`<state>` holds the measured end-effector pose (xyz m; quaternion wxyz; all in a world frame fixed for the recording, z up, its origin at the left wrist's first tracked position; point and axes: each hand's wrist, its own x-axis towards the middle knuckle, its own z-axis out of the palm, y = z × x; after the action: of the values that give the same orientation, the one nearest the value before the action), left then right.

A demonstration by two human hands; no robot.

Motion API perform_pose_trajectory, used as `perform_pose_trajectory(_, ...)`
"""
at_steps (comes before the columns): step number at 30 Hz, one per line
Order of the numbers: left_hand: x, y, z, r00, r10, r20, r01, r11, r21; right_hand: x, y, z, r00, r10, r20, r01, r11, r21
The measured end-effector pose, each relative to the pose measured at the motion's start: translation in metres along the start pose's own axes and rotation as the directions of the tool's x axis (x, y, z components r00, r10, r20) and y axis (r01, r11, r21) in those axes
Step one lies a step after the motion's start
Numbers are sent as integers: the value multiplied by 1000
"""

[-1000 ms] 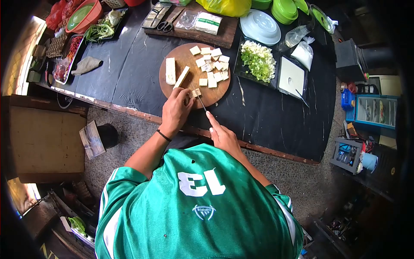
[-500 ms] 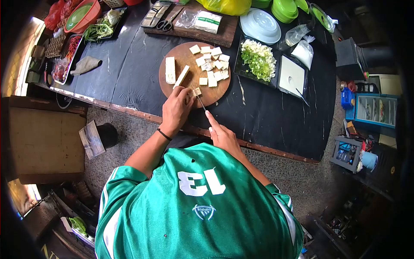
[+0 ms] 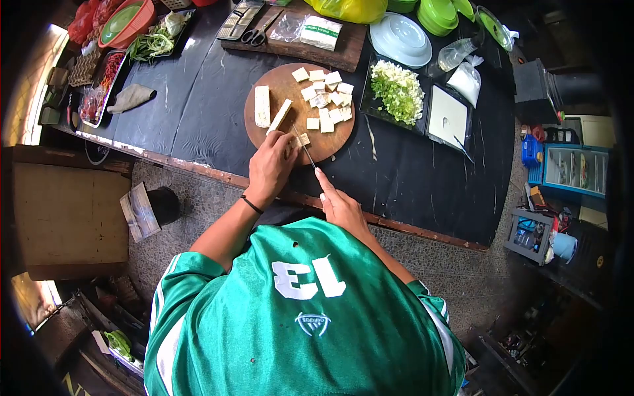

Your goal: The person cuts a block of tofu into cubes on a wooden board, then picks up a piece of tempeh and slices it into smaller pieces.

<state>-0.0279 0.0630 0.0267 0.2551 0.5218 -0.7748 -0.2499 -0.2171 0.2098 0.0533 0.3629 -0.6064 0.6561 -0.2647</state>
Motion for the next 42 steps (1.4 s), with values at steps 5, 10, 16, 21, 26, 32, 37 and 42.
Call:
perform_pose_trajectory(5,0,-2,2,1000,5,-3,-5,1000,-11,1,0,0,1000,7,2,-7,1000,0)
perform_pose_trajectory(10,1,-1,1,1000,2,-8,-2,1000,-3,1,-1,2,1000,-4,-4,4,1000,3)
perform_pose_trajectory(16,0,1,-1,1000,12,-4,-12,999,34,0,-4,0,1000,24,18,-24,1000,3)
perform_pose_trajectory(21,0,1,-1,999,29,-13,-29,999,43,0,-12,-1,996,78,41,-77,997,-32)
perform_pose_trajectory(26,1,5,-3,999,38,-11,-38,999,34,5,-13,3,994,110,25,-110,994,-21)
perform_pose_trajectory(32,3,2,0,1000,-21,0,21,1000,15,-3,2,-1,998,69,-8,-69,998,10)
perform_pose_trajectory(37,4,7,-3,999,-38,8,38,999,12,-12,18,-14,980,-10,-197,44,984,171)
perform_pose_trajectory(42,11,17,-1,1000,-8,23,8,1000,11,-27,48,-48,897,157,-412,-164,986,18)
